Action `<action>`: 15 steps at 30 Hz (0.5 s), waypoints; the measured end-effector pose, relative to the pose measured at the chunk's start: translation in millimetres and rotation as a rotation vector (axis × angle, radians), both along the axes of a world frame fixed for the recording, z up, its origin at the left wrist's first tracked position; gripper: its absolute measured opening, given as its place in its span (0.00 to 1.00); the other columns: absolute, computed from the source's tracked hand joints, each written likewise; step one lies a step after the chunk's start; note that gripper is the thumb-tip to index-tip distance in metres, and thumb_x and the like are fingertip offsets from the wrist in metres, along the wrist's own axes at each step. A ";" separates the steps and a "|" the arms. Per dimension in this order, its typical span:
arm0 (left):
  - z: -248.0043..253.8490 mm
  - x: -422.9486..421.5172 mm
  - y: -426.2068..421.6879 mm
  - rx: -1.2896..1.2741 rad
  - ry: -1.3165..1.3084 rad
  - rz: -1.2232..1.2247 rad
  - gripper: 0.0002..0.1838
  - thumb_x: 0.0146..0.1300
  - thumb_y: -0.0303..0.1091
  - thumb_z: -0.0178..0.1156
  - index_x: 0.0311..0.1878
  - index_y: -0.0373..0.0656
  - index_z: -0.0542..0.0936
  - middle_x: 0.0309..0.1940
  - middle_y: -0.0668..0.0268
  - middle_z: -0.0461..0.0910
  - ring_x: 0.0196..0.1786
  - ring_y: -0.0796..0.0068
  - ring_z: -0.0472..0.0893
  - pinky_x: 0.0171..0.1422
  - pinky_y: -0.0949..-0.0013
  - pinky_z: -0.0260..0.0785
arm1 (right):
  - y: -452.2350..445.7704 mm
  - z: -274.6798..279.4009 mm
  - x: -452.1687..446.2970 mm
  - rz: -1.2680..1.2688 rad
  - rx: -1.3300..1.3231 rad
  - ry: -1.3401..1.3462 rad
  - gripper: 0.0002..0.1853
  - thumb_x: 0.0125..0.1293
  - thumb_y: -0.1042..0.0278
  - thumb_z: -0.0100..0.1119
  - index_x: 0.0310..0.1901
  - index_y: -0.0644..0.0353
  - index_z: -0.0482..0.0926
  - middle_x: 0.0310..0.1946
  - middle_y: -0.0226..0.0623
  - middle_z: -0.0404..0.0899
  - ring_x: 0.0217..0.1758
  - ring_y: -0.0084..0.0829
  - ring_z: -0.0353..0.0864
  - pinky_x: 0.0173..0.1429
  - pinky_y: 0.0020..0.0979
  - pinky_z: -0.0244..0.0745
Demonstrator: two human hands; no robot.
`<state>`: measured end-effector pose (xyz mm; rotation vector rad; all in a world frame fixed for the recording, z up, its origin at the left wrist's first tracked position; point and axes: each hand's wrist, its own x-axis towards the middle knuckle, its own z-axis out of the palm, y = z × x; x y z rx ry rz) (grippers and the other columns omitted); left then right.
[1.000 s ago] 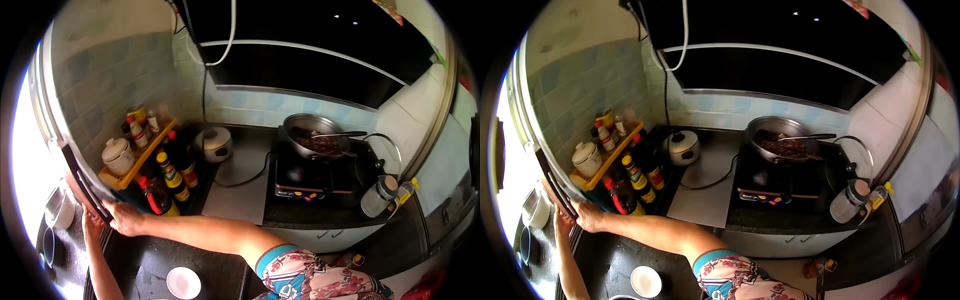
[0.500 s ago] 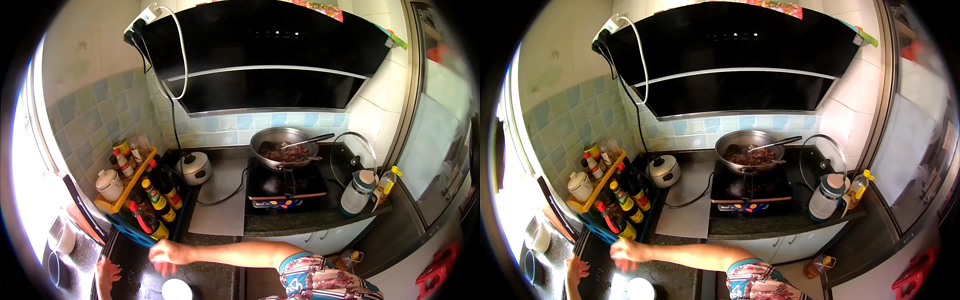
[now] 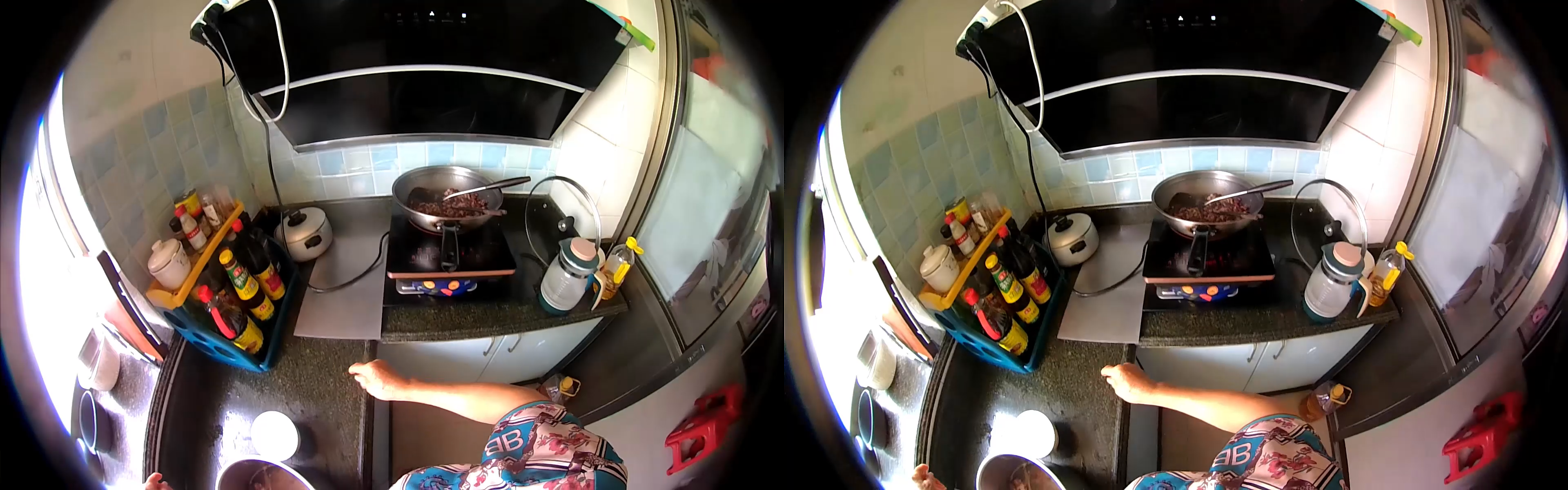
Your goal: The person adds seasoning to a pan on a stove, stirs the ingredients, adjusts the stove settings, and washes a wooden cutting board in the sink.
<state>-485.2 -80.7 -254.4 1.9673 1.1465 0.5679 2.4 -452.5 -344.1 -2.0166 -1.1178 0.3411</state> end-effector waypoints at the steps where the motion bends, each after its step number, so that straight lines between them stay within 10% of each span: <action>1: 3.3 -12.1 -10.5 -0.055 0.006 0.041 0.19 0.56 0.29 0.57 0.52 0.34 0.72 0.33 0.62 0.75 0.35 0.77 0.72 0.36 0.77 0.67 | -5.9 -8.4 -5.9 -0.041 0.091 -0.022 0.10 0.61 0.68 0.50 0.41 0.61 0.76 0.26 0.50 0.77 0.30 0.46 0.78 0.34 0.42 0.70; 7: 19.8 -67.3 -73.2 0.051 0.167 0.076 0.19 0.57 0.29 0.56 0.52 0.34 0.72 0.35 0.61 0.75 0.36 0.77 0.73 0.37 0.77 0.68 | -52.1 -24.4 -44.6 -0.145 0.189 -0.024 0.11 0.59 0.69 0.51 0.22 0.64 0.69 0.17 0.51 0.69 0.22 0.47 0.71 0.29 0.43 0.65; 15: 31.3 -173.9 -147.2 0.218 0.276 -0.019 0.19 0.57 0.29 0.55 0.53 0.35 0.71 0.37 0.59 0.75 0.37 0.76 0.73 0.39 0.76 0.68 | -110.8 -2.8 -157.0 0.005 -0.395 -0.132 0.13 0.54 0.62 0.61 0.22 0.63 0.73 0.23 0.49 0.76 0.31 0.47 0.78 0.34 0.42 0.72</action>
